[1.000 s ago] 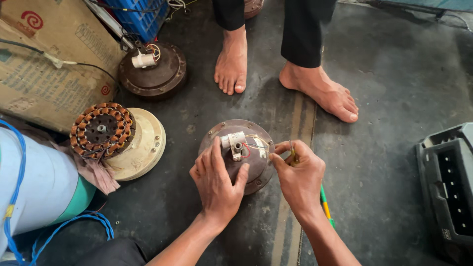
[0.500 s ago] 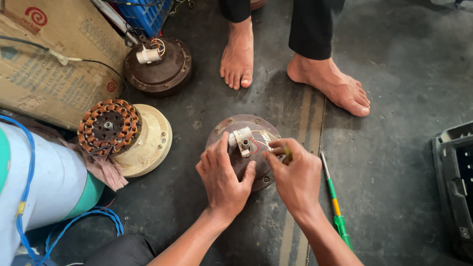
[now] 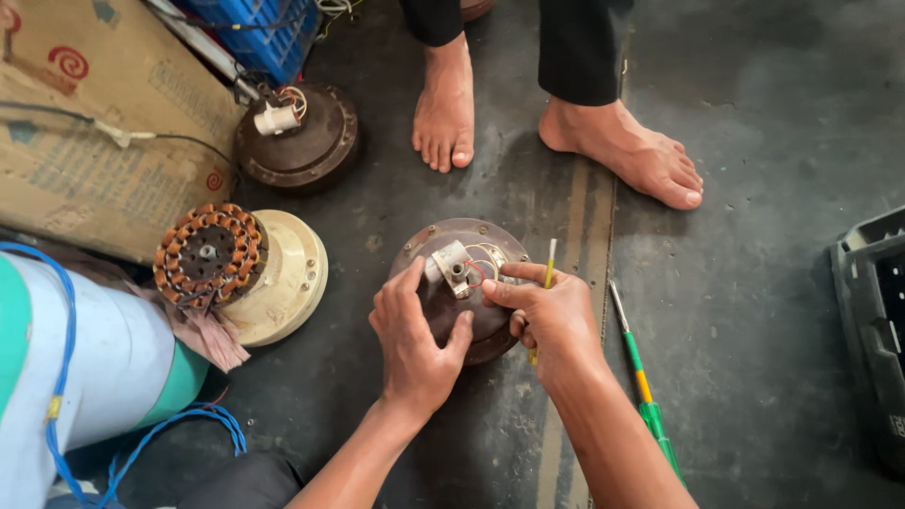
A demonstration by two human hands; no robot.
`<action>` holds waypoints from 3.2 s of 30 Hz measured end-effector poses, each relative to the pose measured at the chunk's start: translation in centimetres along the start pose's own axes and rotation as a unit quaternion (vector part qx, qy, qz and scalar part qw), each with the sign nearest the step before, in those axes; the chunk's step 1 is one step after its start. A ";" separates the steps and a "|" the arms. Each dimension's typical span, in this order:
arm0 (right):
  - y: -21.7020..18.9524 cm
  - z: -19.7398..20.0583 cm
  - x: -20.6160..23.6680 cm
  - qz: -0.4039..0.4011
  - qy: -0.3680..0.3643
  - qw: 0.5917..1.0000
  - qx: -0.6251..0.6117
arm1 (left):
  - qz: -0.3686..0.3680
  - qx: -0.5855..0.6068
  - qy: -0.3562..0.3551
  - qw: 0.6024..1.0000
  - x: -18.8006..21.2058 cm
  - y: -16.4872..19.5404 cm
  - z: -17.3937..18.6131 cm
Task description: The person kneels on the workshop floor working on a ceiling fan motor housing. They use a small screwdriver to tighten and adjust a component with wires on top of the housing, repositioning the housing and continuing to work on the component with the screwdriver.
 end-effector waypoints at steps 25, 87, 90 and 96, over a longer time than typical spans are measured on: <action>-2.8 -0.9 -2.7 0.098 -0.034 0.981 0.165 | 0.187 0.044 -0.087 0.978 -5.5 -0.2 3.2; -2.0 -3.5 -3.2 0.058 -0.023 0.998 0.009 | 0.309 -0.180 -0.153 0.921 -7.5 1.6 4.2; -1.8 -3.3 -3.1 0.051 -0.029 0.998 -0.005 | 0.300 -0.210 -0.161 0.917 -7.7 2.1 4.0; -2.1 -3.7 -2.5 0.061 -0.023 0.998 0.004 | 0.294 -0.096 -0.138 0.941 -7.8 0.9 4.2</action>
Point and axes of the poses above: each hand's wrist, its own x-axis away from the middle knuckle, its own z-axis out of the back of the hand, y = z × x, the point moved 6 cm from there along -x, towards the middle knuckle, and after that the axes turned 11 degrees about x, right-handed, at the moved point
